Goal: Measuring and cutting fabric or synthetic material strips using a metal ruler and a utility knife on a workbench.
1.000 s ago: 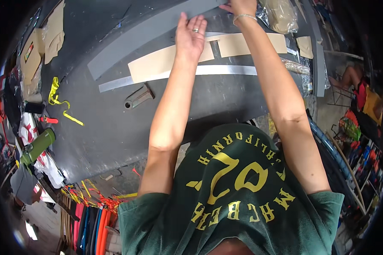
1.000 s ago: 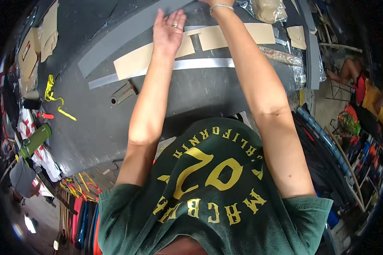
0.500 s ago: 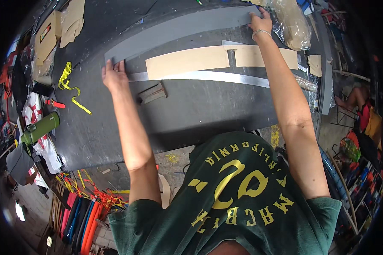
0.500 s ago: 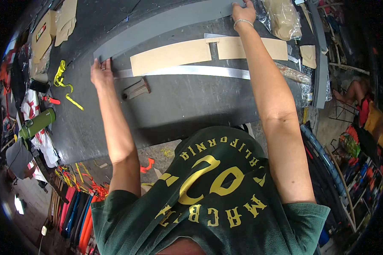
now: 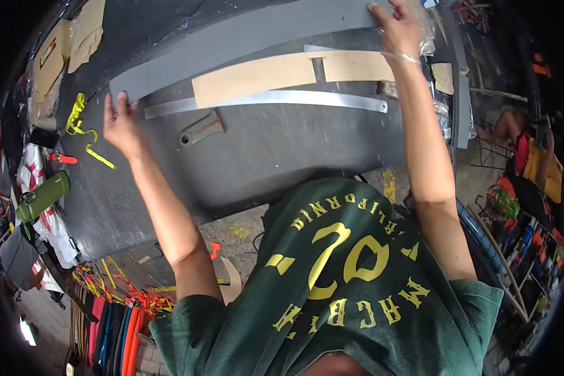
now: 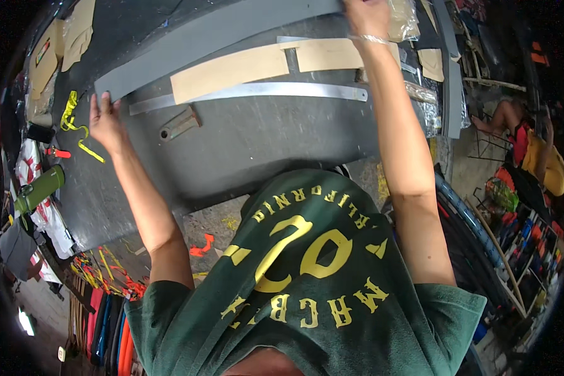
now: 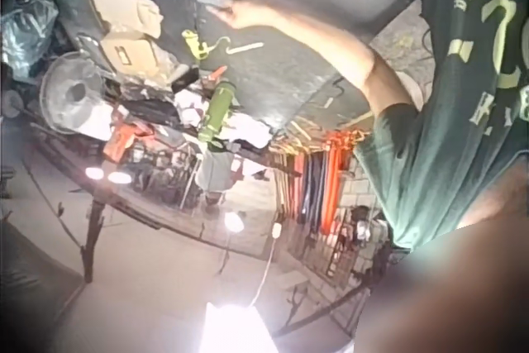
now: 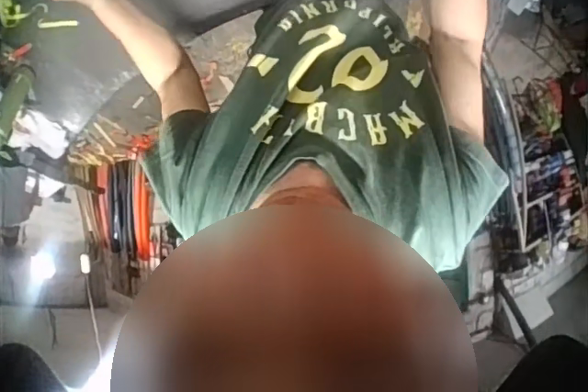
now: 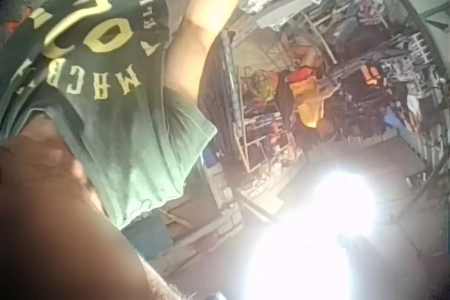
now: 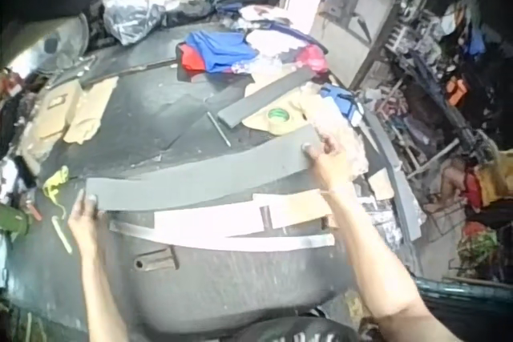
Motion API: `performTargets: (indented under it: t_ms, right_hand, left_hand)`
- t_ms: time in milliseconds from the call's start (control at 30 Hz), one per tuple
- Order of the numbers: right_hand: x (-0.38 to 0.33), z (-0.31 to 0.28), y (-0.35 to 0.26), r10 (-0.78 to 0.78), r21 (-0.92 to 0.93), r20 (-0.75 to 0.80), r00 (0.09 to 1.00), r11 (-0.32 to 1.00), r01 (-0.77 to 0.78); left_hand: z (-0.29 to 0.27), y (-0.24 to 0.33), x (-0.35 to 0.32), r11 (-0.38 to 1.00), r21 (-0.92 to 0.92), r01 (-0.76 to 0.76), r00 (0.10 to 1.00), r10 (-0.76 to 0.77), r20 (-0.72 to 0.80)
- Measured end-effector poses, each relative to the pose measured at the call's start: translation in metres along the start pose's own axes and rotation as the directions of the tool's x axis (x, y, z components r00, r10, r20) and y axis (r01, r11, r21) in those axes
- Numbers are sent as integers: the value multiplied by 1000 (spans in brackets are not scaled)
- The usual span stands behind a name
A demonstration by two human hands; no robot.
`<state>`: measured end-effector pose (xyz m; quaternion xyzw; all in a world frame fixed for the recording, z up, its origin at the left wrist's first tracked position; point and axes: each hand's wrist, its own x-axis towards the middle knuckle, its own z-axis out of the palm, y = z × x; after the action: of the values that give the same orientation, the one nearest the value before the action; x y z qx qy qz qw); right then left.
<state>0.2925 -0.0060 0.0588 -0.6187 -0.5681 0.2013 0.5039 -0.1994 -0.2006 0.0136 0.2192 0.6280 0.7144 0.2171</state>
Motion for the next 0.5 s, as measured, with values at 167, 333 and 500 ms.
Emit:
performTargets:
  t_ms: [167,333,500]
  right_hand:
    - [-68,-106,-17,214,132,358,909,952,-276]
    - [-142,-154,16,430,-44,415,801,890,-455]
    - [-198,-146,76,435,-3,482,761,869,-495]
  left_hand:
    - [-54,38,-69,990,28,141,989,-139,-44]
    - [-98,37,-153,947,143,287,953,-268,-141]
    - [-139,12,-200,910,246,335,933,-286,-217]
